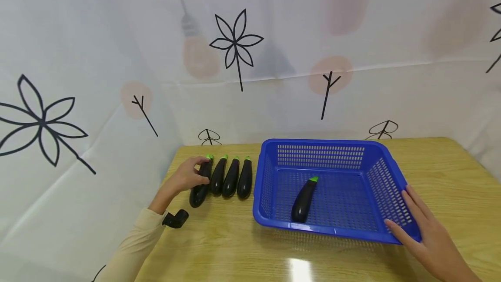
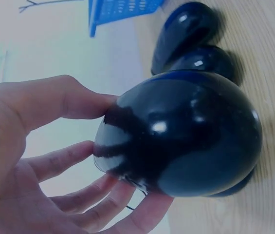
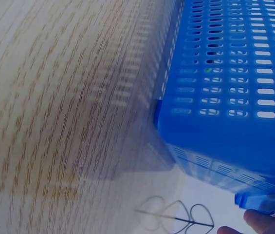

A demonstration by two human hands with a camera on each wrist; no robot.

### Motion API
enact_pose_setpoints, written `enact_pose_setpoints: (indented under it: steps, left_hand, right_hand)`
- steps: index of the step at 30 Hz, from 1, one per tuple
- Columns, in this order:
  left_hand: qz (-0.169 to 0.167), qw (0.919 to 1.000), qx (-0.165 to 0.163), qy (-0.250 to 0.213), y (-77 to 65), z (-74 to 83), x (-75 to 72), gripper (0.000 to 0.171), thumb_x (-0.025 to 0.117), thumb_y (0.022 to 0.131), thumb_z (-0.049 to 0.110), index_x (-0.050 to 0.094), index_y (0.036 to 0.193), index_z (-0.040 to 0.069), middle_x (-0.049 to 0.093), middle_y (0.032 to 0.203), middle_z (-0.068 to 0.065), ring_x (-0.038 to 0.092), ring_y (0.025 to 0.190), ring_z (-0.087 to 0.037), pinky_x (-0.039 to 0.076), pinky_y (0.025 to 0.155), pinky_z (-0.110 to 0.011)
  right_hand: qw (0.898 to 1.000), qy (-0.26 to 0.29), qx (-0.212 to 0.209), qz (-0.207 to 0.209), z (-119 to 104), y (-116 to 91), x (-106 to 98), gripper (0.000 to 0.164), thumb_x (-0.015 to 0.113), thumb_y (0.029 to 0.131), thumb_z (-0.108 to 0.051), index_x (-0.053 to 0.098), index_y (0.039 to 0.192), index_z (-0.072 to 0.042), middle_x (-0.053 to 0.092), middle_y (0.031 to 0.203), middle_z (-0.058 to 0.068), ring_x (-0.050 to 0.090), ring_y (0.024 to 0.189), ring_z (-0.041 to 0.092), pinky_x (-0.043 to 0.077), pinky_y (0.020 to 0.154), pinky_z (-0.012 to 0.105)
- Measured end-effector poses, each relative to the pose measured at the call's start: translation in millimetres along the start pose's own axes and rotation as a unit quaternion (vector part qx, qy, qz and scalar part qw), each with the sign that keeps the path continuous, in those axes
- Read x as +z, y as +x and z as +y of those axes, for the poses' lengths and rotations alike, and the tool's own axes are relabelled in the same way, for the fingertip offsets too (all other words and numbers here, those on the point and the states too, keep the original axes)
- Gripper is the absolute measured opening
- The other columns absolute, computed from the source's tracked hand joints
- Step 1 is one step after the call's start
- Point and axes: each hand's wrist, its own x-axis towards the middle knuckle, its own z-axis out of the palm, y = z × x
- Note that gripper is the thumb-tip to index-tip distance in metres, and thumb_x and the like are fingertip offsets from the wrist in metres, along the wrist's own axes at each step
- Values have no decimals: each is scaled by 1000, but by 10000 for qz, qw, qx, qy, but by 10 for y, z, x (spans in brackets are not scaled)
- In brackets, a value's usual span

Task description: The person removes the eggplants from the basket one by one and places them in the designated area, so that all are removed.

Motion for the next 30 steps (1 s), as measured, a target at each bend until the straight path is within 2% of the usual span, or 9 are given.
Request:
enact_pose_setpoints:
  steps: [9,16,20,26,30]
  left_hand:
    - [-23,9998,-212,-47,62,-202,-19,59,69,81,8,48,135,2,45,131,-26,57,97,-33,50,67,-39]
    - [11,9997,-208,88,104,-314,-25,59,69,81,7,47,136,0,45,131,-27,56,100,-37,51,71,-43]
    - [6,9997,-203,155,133,-376,-32,59,69,82,8,47,136,0,44,132,-28,56,101,-38,51,68,-42]
    - [0,9996,-273,4,183,-466,-56,58,67,81,7,47,136,1,42,133,-29,56,100,-38,49,61,-37]
    - [22,9995,-320,-36,213,-534,-65,59,67,81,7,47,136,1,41,134,-29,56,101,-38,49,66,-39]
  right_hand:
    - [9999,-20,70,-91,-3,5,-6,82,63,90,-20,11,153,-12,1,159,4,2,139,43,-2,103,68]
    - [9999,-13,95,-96,-5,-6,-9,82,63,90,-20,10,153,-12,0,159,4,1,139,43,-3,103,68]
    - [9998,-17,147,-110,12,-16,-4,82,63,91,-21,9,153,-12,-1,159,4,1,139,45,-2,102,69]
    - [9998,-26,156,-90,36,-7,4,82,63,91,-21,10,153,-13,0,159,4,2,139,46,-2,102,69]
    - [9999,-11,110,-59,40,4,20,82,63,90,-21,11,153,-13,0,159,4,3,139,45,-3,104,67]
